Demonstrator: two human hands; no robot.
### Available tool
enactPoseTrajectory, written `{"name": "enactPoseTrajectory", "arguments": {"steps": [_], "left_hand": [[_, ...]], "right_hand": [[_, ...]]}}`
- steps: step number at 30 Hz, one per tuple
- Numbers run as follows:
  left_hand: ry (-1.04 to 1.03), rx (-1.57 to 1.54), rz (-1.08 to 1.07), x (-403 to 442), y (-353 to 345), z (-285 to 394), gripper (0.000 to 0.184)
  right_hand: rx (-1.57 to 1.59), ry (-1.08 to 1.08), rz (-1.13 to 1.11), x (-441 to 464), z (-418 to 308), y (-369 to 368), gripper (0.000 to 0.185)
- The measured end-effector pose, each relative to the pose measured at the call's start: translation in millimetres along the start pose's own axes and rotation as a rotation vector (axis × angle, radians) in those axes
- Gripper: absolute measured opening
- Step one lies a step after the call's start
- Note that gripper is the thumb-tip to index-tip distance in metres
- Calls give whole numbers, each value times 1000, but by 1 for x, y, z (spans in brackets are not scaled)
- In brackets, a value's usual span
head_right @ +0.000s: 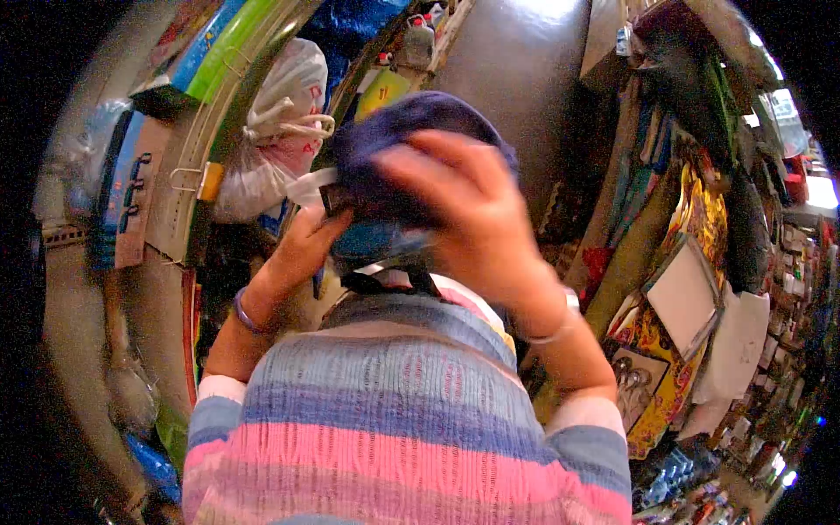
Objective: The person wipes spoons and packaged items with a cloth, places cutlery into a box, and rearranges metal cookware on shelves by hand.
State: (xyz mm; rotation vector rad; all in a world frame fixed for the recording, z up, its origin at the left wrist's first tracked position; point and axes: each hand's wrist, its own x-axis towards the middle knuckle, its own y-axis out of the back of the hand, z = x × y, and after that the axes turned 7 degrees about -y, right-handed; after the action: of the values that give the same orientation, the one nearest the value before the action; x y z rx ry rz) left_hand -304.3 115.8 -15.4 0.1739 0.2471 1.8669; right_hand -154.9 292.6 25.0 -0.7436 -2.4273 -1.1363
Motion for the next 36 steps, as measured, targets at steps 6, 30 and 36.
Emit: {"name": "enactPoseTrajectory", "arguments": {"steps": [6,30,36], "left_hand": [[-158,152,26,9,-1,22,31],[-264,-1199,710,30,49,68,48],[-322,-1123,677,15,64,58,43]], "right_hand": [[-362,209,27,43,23,-38,46],[-390,197,-234,-25,32,-85,26],[1245,-897,463,8,85,-23,34]]}}
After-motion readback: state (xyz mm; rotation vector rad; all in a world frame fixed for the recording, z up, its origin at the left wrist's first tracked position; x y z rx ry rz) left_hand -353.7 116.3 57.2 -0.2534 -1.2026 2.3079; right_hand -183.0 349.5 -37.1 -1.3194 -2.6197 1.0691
